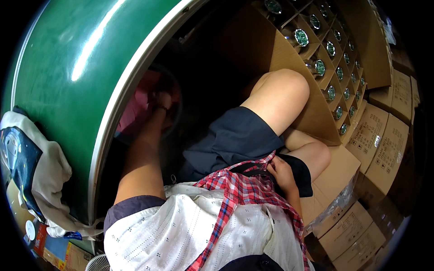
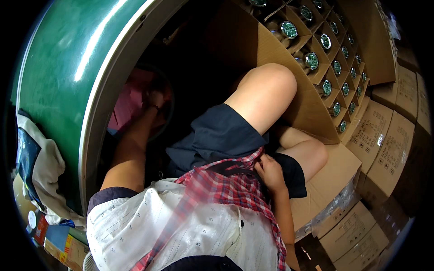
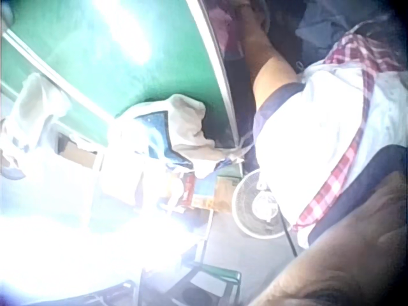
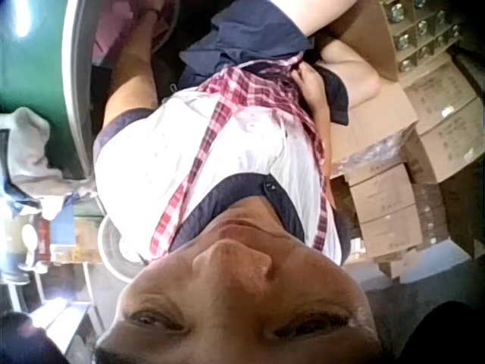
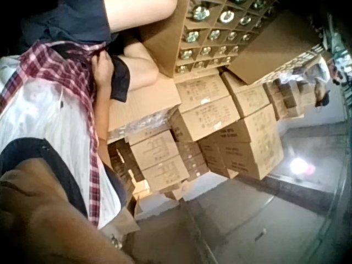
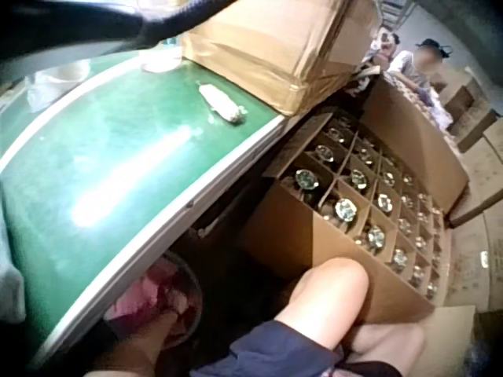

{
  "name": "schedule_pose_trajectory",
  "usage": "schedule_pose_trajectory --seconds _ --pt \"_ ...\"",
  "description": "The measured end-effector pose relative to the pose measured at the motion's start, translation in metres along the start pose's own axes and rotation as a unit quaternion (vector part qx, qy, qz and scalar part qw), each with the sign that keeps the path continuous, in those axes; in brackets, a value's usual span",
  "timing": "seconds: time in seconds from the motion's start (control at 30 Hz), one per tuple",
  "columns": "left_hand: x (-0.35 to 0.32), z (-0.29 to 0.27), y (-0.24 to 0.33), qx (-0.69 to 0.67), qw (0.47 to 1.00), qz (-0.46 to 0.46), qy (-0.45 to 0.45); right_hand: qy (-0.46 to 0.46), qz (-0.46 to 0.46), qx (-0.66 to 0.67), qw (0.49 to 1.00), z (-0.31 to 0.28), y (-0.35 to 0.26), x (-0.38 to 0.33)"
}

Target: The person opens a cardboard box containing vacuum flasks, then sits on the floor and places pink paper wraps into the openings of glass jars arranged in a cardboard tray. The person continues placing wraps into each jar one by one.

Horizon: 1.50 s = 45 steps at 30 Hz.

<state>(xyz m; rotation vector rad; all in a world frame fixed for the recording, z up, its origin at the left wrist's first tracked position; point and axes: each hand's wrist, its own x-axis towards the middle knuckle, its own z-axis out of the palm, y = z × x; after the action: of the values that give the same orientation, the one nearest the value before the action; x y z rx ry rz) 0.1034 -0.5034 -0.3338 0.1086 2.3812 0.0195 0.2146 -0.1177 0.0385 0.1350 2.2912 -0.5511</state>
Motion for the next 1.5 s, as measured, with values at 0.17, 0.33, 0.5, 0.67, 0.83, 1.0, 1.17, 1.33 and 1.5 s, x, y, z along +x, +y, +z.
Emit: schedule_pose_trajectory --seconds 0.17,0.33,0.5,0.67,0.83,1.0,1.17,1.33,1.5 --pt "-0.021 -0.031 0.006 -0.132 0.986 -0.106 0.013 0.017 -0.053 -0.031 0.998 0.010 0.008 0.003" --pt "-0.036 -0.044 0.001 -0.280 0.932 -0.141 0.180 0.003 -0.057 -0.037 0.998 0.002 0.007 0.010" --pt "-0.079 -0.047 -0.008 -0.250 0.925 0.007 0.287 0.004 -0.094 -0.064 0.994 0.008 0.020 0.021" --pt "-0.098 -0.043 -0.016 -0.389 0.869 -0.029 0.305 0.005 -0.101 -0.051 0.994 0.010 0.028 0.029" --pt "-0.124 -0.089 -0.011 -0.151 0.871 -0.007 0.467 0.026 -0.110 -0.012 0.993 0.012 0.033 0.029" --pt "-0.102 -0.044 -0.069 -0.320 0.916 -0.218 0.105 0.040 -0.139 0.007 0.989 0.019 0.042 0.029" --pt "-0.120 -0.064 -0.081 -0.310 0.888 -0.106 0.323 0.047 -0.099 0.047 0.993 0.020 0.039 0.024" --pt "-0.127 -0.055 -0.082 -0.087 0.944 -0.123 0.292 0.034 -0.098 0.052 0.993 0.019 0.038 0.025" --pt "-0.144 -0.081 -0.044 -0.218 0.852 -0.098 0.467 0.020 -0.094 0.050 0.994 0.023 0.051 0.031"
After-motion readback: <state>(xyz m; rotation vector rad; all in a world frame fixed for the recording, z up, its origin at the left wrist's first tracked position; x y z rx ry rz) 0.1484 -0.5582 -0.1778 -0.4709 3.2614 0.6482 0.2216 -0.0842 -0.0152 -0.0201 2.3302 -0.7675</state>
